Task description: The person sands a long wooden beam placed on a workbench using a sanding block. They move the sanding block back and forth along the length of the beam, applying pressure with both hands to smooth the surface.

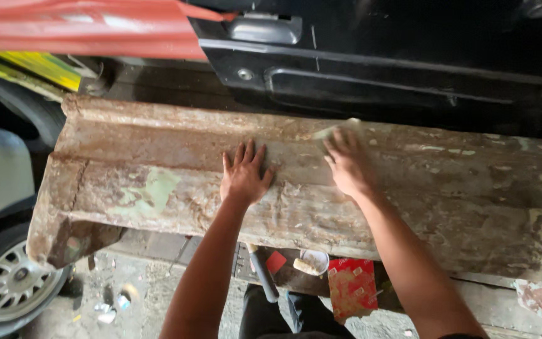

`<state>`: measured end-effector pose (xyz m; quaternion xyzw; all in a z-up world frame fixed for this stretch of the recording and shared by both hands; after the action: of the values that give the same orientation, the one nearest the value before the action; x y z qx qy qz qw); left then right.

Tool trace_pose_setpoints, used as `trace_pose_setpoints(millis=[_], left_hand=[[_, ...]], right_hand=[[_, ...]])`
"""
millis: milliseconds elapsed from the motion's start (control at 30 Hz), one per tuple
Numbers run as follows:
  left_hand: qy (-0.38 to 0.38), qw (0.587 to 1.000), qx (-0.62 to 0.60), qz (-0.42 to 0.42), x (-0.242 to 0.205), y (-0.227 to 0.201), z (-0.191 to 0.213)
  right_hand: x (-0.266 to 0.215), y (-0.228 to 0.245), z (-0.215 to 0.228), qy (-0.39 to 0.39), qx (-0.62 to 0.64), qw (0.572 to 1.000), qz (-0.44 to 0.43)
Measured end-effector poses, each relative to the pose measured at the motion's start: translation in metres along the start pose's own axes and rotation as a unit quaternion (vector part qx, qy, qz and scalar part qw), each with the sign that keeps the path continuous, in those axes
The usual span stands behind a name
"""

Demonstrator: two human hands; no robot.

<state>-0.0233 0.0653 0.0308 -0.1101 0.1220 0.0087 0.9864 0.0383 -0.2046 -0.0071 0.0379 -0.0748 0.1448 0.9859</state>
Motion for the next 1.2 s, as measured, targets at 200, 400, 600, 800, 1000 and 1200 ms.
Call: trace_pose_setpoints(millis=[200, 400, 600, 800, 1000, 1200], left_hand=[[-0.008, 1.0, -0.001, -0.007, 0.001, -0.002, 0.003], [-0.021, 1.0, -0.009, -0.009, -0.002, -0.001, -0.007], [-0.012, 0.998, 0.019, 0.063, 0.014, 0.045, 0.014], [-0.044, 0.993, 0.01, 0.111, 0.016, 0.142, 0.039], [-0.009, 0.995, -0.001, 0.103, 0.021, 0.142, 0.024], [0.006, 0.995, -0.024, 0.1, 0.02, 0.142, 0.038]], right_hand=[[-0.019, -0.098, 0.015, 0.181, 0.177, 0.929, -0.271], [0.007, -0.044, -0.001, 0.077, 0.14, 0.963, -0.219], [0.049, 0.085, -0.025, 0.066, 0.1, 0.99, 0.071], [0.043, -0.005, 0.024, 0.039, -0.007, 0.996, -0.074], [0.066, 0.128, -0.032, 0.066, 0.126, 0.988, -0.058], [0.061, 0.101, -0.026, 0.13, 0.117, 0.983, -0.049]])
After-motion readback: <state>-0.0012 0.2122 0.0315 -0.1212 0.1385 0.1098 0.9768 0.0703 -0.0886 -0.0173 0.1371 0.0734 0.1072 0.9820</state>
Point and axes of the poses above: each hand's wrist, its own x-axis towards the middle knuckle, its own z-axis out of the back of the hand, y = z × x, the point moved 5 cm from there along x, towards the middle knuckle, and after that the axes turned 2 degrees about x, right-handed, at the moved point
